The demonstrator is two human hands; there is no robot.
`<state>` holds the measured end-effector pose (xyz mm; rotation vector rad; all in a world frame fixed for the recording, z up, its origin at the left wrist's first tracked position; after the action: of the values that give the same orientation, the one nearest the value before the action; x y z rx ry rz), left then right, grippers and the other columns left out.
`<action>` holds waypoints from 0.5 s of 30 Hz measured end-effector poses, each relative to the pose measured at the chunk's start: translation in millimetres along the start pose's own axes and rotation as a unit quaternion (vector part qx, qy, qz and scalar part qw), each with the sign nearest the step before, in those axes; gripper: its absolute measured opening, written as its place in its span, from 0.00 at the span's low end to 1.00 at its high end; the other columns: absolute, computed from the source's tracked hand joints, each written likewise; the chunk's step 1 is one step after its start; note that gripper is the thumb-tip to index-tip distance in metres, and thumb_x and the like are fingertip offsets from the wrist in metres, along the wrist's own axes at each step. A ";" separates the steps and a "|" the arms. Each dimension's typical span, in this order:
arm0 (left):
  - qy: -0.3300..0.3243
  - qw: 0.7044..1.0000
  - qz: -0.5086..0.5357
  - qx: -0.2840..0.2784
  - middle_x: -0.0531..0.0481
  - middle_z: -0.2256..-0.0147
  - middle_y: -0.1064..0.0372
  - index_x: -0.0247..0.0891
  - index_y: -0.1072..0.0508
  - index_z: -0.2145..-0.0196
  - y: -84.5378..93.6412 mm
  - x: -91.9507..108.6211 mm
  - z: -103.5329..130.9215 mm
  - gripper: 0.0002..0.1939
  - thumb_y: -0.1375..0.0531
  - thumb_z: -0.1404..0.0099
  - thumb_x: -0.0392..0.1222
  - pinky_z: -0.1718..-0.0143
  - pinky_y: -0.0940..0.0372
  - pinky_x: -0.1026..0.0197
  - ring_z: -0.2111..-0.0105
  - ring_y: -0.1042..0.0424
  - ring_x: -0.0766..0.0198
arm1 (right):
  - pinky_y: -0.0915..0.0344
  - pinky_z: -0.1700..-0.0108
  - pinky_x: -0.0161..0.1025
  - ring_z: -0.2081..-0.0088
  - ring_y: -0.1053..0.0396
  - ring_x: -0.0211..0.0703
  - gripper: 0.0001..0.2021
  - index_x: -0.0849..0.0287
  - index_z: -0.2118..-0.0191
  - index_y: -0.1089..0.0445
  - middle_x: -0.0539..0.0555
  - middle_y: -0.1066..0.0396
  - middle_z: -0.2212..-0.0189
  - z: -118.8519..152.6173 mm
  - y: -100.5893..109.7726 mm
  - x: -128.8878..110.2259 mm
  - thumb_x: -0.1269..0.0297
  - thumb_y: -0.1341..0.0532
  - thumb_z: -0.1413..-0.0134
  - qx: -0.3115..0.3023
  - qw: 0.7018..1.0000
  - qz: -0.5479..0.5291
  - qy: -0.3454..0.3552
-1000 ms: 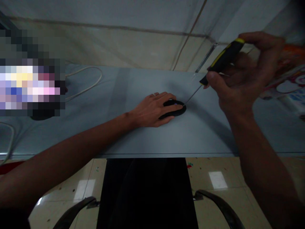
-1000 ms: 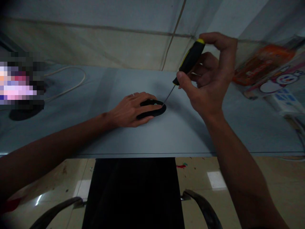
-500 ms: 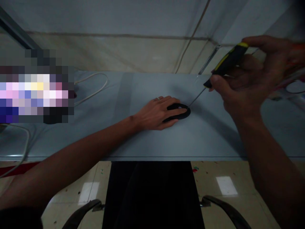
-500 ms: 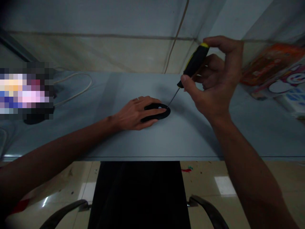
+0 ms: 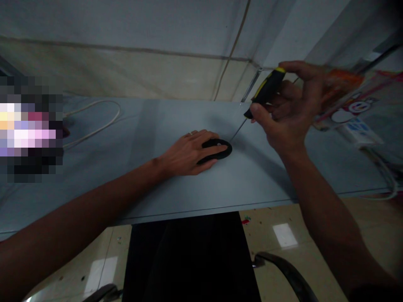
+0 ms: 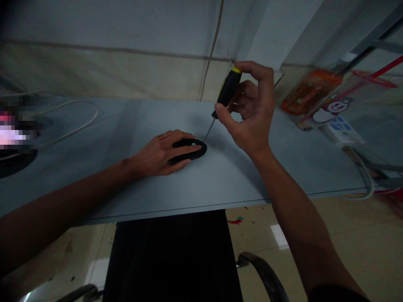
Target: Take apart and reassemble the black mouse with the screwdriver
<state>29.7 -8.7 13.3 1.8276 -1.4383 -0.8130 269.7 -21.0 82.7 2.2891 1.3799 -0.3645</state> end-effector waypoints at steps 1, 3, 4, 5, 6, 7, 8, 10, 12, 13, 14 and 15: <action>0.001 1.000 0.000 -0.001 0.40 0.43 0.30 0.41 0.30 0.37 0.1 0.0 0.0 0.21 0.44 0.22 0.49 0.46 0.25 0.48 0.46 0.27 0.54 | 0.24 0.73 0.36 0.68 0.27 0.39 0.30 0.38 0.42 0.34 0.48 0.30 0.63 0.2 -0.1 0.8 0.51 0.25 0.48 -0.001 1.000 0.002 0.008; 0.003 1.000 0.001 -0.003 0.40 0.43 0.30 0.41 0.30 0.37 0.4 0.0 0.1 0.21 0.44 0.22 0.49 0.46 0.25 0.48 0.46 0.27 0.54 | 0.24 0.73 0.36 0.69 0.28 0.39 0.29 0.38 0.42 0.34 0.48 0.30 0.64 0.9 -0.1 1.1 0.51 0.26 0.48 -0.003 1.000 0.008 0.006; 0.003 1.000 0.001 -0.005 0.40 0.42 0.31 0.41 0.31 0.37 0.4 -0.1 0.1 0.21 0.44 0.22 0.49 0.46 0.25 0.48 0.46 0.27 0.54 | 0.23 0.72 0.37 0.68 0.27 0.40 0.29 0.39 0.42 0.34 0.48 0.29 0.64 1.4 -0.1 0.8 0.50 0.26 0.47 -0.003 1.000 0.010 -0.004; 0.002 1.000 0.001 -0.006 0.40 0.42 0.31 0.41 0.31 0.36 0.5 -0.2 0.1 0.21 0.44 0.22 0.49 0.46 0.25 0.48 0.46 0.27 0.54 | 0.22 0.70 0.38 0.67 0.26 0.41 0.29 0.39 0.42 0.35 0.49 0.29 0.63 2.0 -0.2 0.2 0.49 0.27 0.47 -0.005 1.000 0.012 -0.017; 0.003 1.000 0.002 -0.007 0.40 0.42 0.31 0.42 0.31 0.36 0.4 -0.3 0.1 0.21 0.44 0.22 0.49 0.46 0.25 0.48 0.46 0.27 0.54 | 0.21 0.68 0.39 0.65 0.26 0.42 0.28 0.40 0.42 0.35 0.50 0.28 0.62 2.6 -0.3 -0.5 0.48 0.27 0.46 -0.007 0.999 0.013 -0.031; 0.004 1.000 0.002 -0.009 0.40 0.42 0.31 0.42 0.31 0.36 0.4 -0.4 0.1 0.21 0.44 0.22 0.49 0.46 0.25 0.48 0.46 0.27 0.54 | 0.21 0.68 0.40 0.65 0.25 0.43 0.28 0.40 0.42 0.35 0.50 0.28 0.61 3.2 -0.4 -1.3 0.47 0.28 0.46 -0.008 0.999 0.012 -0.039; 0.005 1.000 0.002 -0.008 0.40 0.42 0.31 0.42 0.31 0.36 0.3 -0.4 0.1 0.21 0.44 0.22 0.49 0.46 0.25 0.48 0.46 0.27 0.54 | 0.21 0.68 0.40 0.65 0.25 0.43 0.28 0.40 0.42 0.35 0.50 0.28 0.61 3.6 -0.5 -2.1 0.47 0.28 0.46 -0.007 0.999 0.009 -0.041; 0.006 1.000 0.003 -0.008 0.40 0.42 0.31 0.42 0.31 0.36 0.1 -0.5 0.2 0.21 0.44 0.22 0.49 0.46 0.25 0.48 0.46 0.27 0.54 | 0.21 0.68 0.41 0.64 0.25 0.43 0.29 0.39 0.42 0.35 0.50 0.28 0.61 3.9 -1.0 -3.0 0.46 0.28 0.46 -0.007 0.999 0.002 -0.040; 0.007 1.000 0.005 -0.009 0.39 0.42 0.31 0.41 0.30 0.37 -0.1 -0.5 0.2 0.21 0.44 0.22 0.49 0.46 0.25 0.48 0.45 0.27 0.53 | 0.21 0.68 0.41 0.64 0.24 0.43 0.29 0.38 0.42 0.35 0.49 0.28 0.61 3.9 -1.7 -2.9 0.46 0.27 0.47 -0.010 0.999 -0.002 -0.041; 0.007 1.000 0.006 -0.008 0.39 0.42 0.31 0.41 0.30 0.37 -0.2 -0.5 0.2 0.21 0.44 0.22 0.49 0.46 0.25 0.47 0.45 0.27 0.53 | 0.21 0.69 0.41 0.64 0.24 0.44 0.29 0.38 0.42 0.35 0.48 0.28 0.61 3.8 -2.1 -2.8 0.47 0.27 0.48 -0.012 0.999 -0.003 -0.043; 0.007 1.000 0.007 -0.010 0.39 0.42 0.31 0.41 0.30 0.37 -0.3 -0.6 0.3 0.21 0.44 0.22 0.49 0.46 0.25 0.47 0.45 0.27 0.53 | 0.21 0.69 0.41 0.64 0.24 0.44 0.30 0.37 0.42 0.35 0.48 0.28 0.61 3.7 -2.3 -2.7 0.47 0.26 0.48 -0.014 0.999 -0.004 -0.044; 0.007 1.000 0.007 -0.011 0.40 0.42 0.31 0.42 0.30 0.37 -0.4 -0.6 0.3 0.21 0.44 0.22 0.49 0.46 0.25 0.47 0.46 0.27 0.53 | 0.21 0.70 0.41 0.64 0.24 0.44 0.29 0.37 0.43 0.35 0.48 0.28 0.61 3.5 -2.3 -2.6 0.47 0.26 0.48 -0.015 0.999 -0.004 -0.045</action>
<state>29.5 -8.0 12.9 1.8011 -1.4276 -0.8043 266.4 -23.8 80.3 2.2159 1.3423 -0.4419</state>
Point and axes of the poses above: each hand's wrist, its own z-axis away from the middle knuckle, its own y-axis out of the back of the hand, x = y × z, the point moved 2 cm from there along -z, towards the middle knuckle
